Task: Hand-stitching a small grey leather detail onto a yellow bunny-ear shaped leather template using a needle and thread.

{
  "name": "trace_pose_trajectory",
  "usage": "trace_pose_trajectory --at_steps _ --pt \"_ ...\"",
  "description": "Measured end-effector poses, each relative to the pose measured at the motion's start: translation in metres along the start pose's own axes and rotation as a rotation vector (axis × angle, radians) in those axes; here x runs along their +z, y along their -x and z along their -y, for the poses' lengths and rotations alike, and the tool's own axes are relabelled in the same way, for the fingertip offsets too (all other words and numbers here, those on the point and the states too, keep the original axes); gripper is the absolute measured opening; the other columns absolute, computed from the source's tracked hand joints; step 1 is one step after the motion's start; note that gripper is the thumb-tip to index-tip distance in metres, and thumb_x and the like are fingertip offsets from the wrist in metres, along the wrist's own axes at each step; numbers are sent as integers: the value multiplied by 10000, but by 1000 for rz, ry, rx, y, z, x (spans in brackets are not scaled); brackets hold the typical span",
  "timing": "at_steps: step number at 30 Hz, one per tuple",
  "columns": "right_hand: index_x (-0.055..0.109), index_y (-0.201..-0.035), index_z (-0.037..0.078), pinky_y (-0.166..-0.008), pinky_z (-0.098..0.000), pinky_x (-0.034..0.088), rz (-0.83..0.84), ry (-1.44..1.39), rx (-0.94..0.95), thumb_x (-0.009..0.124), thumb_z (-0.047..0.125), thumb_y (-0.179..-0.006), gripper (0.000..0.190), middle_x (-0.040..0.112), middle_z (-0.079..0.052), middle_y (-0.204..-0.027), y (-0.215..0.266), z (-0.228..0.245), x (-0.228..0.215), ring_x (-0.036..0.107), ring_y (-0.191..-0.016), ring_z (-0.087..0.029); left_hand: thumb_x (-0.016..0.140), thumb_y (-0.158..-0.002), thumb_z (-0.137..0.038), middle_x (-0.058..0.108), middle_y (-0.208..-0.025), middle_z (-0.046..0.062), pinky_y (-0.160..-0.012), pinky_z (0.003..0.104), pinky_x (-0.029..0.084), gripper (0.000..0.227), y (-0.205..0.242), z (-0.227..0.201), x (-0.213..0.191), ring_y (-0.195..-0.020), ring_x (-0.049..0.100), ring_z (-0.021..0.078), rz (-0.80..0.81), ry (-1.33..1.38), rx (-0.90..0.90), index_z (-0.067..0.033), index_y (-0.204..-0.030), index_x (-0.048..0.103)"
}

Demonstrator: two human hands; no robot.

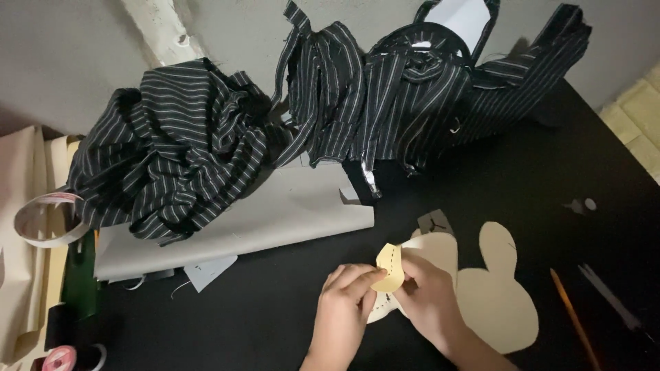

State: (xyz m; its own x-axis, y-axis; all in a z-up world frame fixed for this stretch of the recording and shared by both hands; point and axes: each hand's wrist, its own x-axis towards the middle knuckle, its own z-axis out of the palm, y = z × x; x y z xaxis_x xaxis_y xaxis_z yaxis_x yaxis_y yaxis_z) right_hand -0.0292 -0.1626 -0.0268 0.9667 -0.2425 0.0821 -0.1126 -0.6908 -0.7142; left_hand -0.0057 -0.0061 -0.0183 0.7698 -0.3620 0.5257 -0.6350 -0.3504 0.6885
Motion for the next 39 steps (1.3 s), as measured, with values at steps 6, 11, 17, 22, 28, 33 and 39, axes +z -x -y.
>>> trace_pose_trajectory --at_steps 6,11,17,22,28,33,39 --pt "625 -761 166 -505 -243 413 -14 12 -64 669 228 -713 90 627 53 -663 1 3 -1 560 -552 -95 627 -784 10 663 -964 16 -723 316 492 247 2 -7 -5 -808 580 205 -27 59 -45 -100 -992 705" --pt "429 -626 114 -491 -270 323 -55 -101 -230 657 218 -814 313 492 5 -635 6 19 -12 452 -538 -119 632 -813 -55 664 -903 -12 -689 277 471 169 -8 -22 -18 -776 581 168 -111 160 -145 -137 -928 726" --pt "705 -790 118 -494 -235 411 12 -249 -191 641 200 -809 106 696 16 -780 9 31 -18 562 -564 -90 632 -816 -86 711 -881 23 -721 249 540 138 -14 -21 -17 -816 695 134 -234 263 -264 -98 -898 741" --pt "691 -752 122 -828 -286 487 -103 -238 -309 701 171 -732 54 568 -9 -938 7 22 -13 622 -936 -163 683 -803 -154 685 -729 -13 -615 226 491 63 -10 -12 -10 -649 609 87 -272 244 -314 -98 -805 713" --pt "772 -903 173 -600 -222 450 147 -256 355 671 314 -744 235 792 43 -815 7 52 -33 639 -658 -86 694 -796 -162 677 -682 -43 -611 219 465 69 -10 -7 -10 -632 579 66 -306 271 -434 -109 -765 724" --pt "781 -1009 132 -742 -201 524 157 -350 552 682 285 -762 306 814 12 -949 3 72 -35 710 -845 -86 699 -788 -111 720 -756 -3 -637 220 518 46 -13 -9 -9 -683 648 97 -299 269 -278 -94 -802 739" --pt "803 -958 86 -672 -237 478 243 -344 623 678 218 -809 236 789 -56 -838 1 68 -35 668 -742 -143 701 -784 -84 722 -776 8 -644 231 518 36 -14 -9 -10 -693 661 115 -318 221 -179 -81 -801 732"
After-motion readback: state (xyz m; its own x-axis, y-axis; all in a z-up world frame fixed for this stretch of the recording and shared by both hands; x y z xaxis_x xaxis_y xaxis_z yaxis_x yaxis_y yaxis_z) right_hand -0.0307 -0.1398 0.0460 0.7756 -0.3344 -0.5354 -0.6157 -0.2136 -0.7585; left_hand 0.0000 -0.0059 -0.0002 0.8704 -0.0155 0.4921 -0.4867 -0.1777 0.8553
